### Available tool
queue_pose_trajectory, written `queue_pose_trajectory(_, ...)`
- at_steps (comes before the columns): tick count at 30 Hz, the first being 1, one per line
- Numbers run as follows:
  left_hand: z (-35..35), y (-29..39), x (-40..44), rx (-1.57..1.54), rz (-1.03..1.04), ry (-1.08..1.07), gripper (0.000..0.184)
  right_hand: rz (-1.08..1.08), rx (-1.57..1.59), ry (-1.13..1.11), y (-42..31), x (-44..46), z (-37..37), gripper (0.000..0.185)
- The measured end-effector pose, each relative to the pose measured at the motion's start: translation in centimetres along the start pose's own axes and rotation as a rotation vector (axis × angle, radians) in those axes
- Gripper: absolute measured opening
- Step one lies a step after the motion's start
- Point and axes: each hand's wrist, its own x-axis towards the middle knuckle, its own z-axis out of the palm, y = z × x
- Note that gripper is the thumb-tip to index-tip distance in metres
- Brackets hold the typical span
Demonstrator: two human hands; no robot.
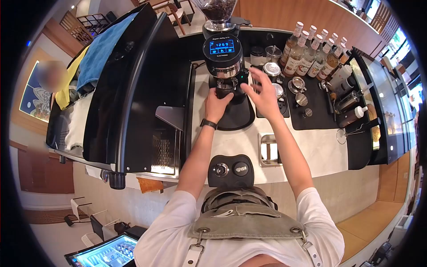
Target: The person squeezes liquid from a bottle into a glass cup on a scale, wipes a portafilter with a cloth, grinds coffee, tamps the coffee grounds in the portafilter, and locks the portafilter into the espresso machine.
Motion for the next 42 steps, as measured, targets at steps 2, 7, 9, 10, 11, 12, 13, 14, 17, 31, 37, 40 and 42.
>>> queue_pose_trajectory(2,1.9,-3.2,2.3,-0.083,0.030,0.035,0.055,-0.130,-0.124,0.020,-1.4,1.8,0.5,0.059)
queue_pose_trajectory(7,1.8,-0.8,2.9,-0.025,0.091,0.078,0.063,-0.242,-0.175,0.052,-2.4,4.5,2.1,0.060)
queue_pose_trajectory(9,2.0,-0.6,3.1,-0.019,0.141,0.105,0.063,-0.267,-0.176,0.058,-2.9,5.1,2.7,0.061)
queue_pose_trajectory(10,2.1,-0.7,3.3,-0.018,0.188,0.128,0.064,-0.267,-0.213,0.052,-3.3,5.2,2.8,0.060)
queue_pose_trajectory(11,2.3,-0.8,3.5,-0.018,0.236,0.151,0.064,-0.267,-0.251,0.048,-3.8,5.4,2.8,0.060)
queue_pose_trajectory(12,2.4,-1.2,3.7,-0.025,0.242,0.144,0.064,-0.243,-0.300,0.042,-4.2,5.6,2.7,0.060)
queue_pose_trajectory(13,2.6,-1.6,4.0,-0.033,0.249,0.138,0.064,-0.233,-0.365,0.011,-4.6,5.7,2.6,0.060)
queue_pose_trajectory(14,2.8,-1.9,4.3,-0.040,0.257,0.134,0.064,-0.224,-0.430,-0.021,-5.0,5.7,2.3,0.060)
queue_pose_trajectory(17,3.5,-2.8,4.3,-0.029,0.272,0.177,0.064,-0.217,-0.438,-0.052,-5.7,5.9,1.7,0.058)
queue_pose_trajectory(31,3.2,-2.2,3.5,-0.029,0.200,0.152,0.069,-0.251,-0.644,-0.034,-4.1,19.8,-2.4,0.027)
queue_pose_trajectory(37,3.4,-2.3,3.8,-0.025,0.201,0.157,0.069,-0.416,-0.807,-0.047,-5.1,21.1,-2.7,0.032)
queue_pose_trajectory(40,3.4,-2.1,3.4,-0.021,0.199,0.161,0.069,-0.402,-0.735,-0.060,-4.8,21.2,-2.1,0.034)
queue_pose_trajectory(42,3.3,-2.0,3.3,-0.014,0.201,0.158,0.069,-0.350,-0.756,-0.089,-4.7,21.6,-2.0,0.036)
